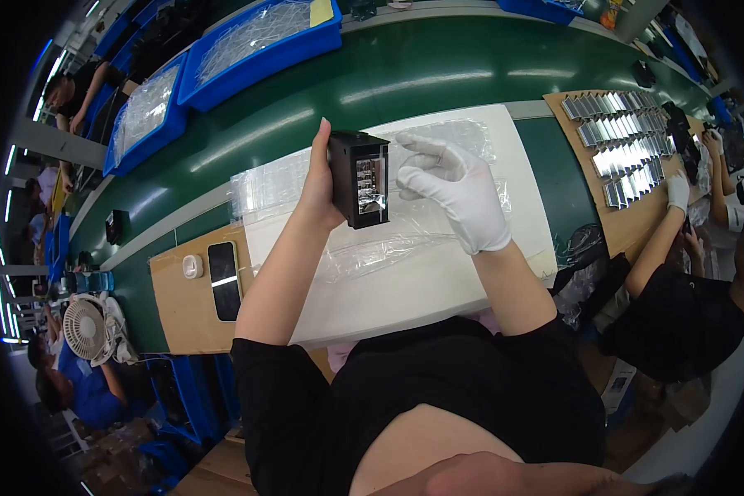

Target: The worker is inspecting electronic components and placing them into protective plastic sleeves and storage boxes.

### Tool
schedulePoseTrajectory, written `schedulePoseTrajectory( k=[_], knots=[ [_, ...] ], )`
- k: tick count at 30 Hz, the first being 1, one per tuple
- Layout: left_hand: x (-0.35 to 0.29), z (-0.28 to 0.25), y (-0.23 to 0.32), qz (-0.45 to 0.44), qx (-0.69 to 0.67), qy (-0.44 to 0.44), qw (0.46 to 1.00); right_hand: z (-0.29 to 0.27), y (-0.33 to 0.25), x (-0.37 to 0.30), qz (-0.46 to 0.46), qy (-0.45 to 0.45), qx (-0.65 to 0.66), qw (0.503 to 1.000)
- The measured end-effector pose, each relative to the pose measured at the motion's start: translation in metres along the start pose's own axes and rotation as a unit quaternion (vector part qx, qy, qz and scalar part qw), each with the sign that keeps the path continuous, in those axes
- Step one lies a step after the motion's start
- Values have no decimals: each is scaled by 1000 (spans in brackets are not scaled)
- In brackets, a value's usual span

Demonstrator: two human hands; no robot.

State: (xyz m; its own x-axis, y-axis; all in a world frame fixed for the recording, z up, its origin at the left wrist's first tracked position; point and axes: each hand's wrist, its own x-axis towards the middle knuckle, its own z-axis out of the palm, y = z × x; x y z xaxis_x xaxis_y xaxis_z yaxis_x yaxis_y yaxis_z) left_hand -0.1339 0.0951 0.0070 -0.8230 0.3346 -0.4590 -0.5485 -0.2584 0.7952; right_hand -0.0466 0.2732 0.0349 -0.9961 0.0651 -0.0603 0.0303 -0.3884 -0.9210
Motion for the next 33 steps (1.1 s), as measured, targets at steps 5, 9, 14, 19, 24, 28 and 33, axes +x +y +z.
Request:
schedulePoseTrajectory(
  k=[5, 9, 14, 19, 24, 28, 33],
  knots=[
    [2, 4, -7, 14, -53, 21, 998, 3, -4, -3, 29, 1, -20, 999],
    [12, -5, -18, 8, -72, -5, 997, 1, -2, -5, 21, 1, -35, 999],
    [8, 3, -16, -2, -72, 8, 997, -6, -16, -9, 72, -29, -63, 995],
    [6, 3, -16, 0, -71, 6, 997, -8, -14, -10, 73, -54, -68, 994],
    [-16, -2, -9, 3, -94, 52, 994, -7, -1, -10, 70, -47, -91, 992],
    [-7, -105, -15, -99, -353, -440, 820, 16, 12, -11, 102, -92, -98, 986],
    [-82, -146, -47, 89, -341, -269, 896, 28, 38, 27, 183, -194, -196, 944]
  ],
)
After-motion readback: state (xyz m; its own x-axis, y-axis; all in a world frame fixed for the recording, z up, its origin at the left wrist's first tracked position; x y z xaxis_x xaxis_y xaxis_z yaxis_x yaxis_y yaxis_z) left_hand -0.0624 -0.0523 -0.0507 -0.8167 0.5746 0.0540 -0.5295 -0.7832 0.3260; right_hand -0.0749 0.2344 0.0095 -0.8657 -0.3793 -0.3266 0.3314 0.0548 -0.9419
